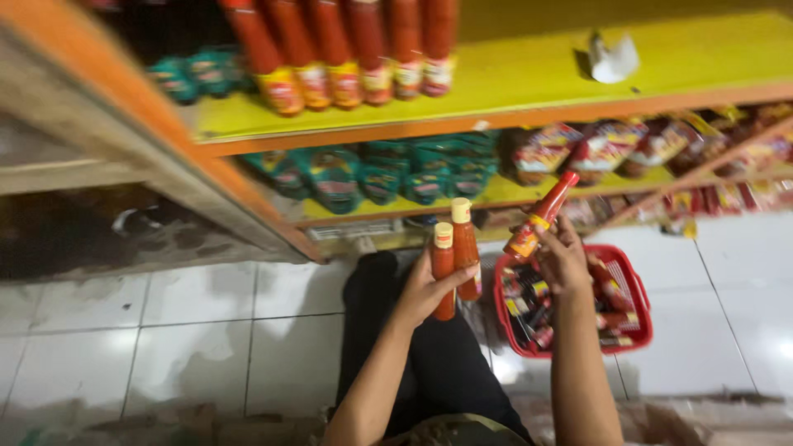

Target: The person takes sauce bottles from a red basket on the floor and arranges them neatly into rows on a grocery shelf.

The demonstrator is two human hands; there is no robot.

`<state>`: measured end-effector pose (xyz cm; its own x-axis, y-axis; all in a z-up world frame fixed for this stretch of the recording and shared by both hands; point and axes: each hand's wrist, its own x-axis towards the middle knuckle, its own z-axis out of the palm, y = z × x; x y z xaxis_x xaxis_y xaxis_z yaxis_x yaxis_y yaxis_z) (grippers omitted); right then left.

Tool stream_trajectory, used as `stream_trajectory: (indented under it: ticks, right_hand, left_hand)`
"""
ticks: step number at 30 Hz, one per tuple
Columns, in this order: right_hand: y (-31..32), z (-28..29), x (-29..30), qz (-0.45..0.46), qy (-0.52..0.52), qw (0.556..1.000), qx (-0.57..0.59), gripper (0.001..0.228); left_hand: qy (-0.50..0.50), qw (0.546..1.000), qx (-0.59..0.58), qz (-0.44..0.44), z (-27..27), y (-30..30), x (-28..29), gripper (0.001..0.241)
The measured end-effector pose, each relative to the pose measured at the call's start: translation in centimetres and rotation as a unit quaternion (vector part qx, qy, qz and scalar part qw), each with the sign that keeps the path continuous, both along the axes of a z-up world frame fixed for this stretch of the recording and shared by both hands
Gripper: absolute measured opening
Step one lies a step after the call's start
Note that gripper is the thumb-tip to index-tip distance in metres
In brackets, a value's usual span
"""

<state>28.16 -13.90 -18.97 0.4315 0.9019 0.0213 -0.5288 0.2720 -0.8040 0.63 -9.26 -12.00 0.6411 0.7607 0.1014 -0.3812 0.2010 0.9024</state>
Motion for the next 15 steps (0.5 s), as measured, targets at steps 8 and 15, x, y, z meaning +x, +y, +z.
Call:
stream_trajectory:
  ticks: [8,15]
  right_hand:
    - [7.1,16.3,-12.5,0.053,-0.274,0.954,0.104,0.049]
    - [13.4,23.9,-20.5,0.023,-0.477,0.868,0.133,0.056]
  left_hand:
    - [-0.028,0.976,0.091,0.195,8.6,0.2,-12.0,0.045]
    - [-0.009,0.951,0.084,0.296,10.9,-1.3,-17.8,0.047]
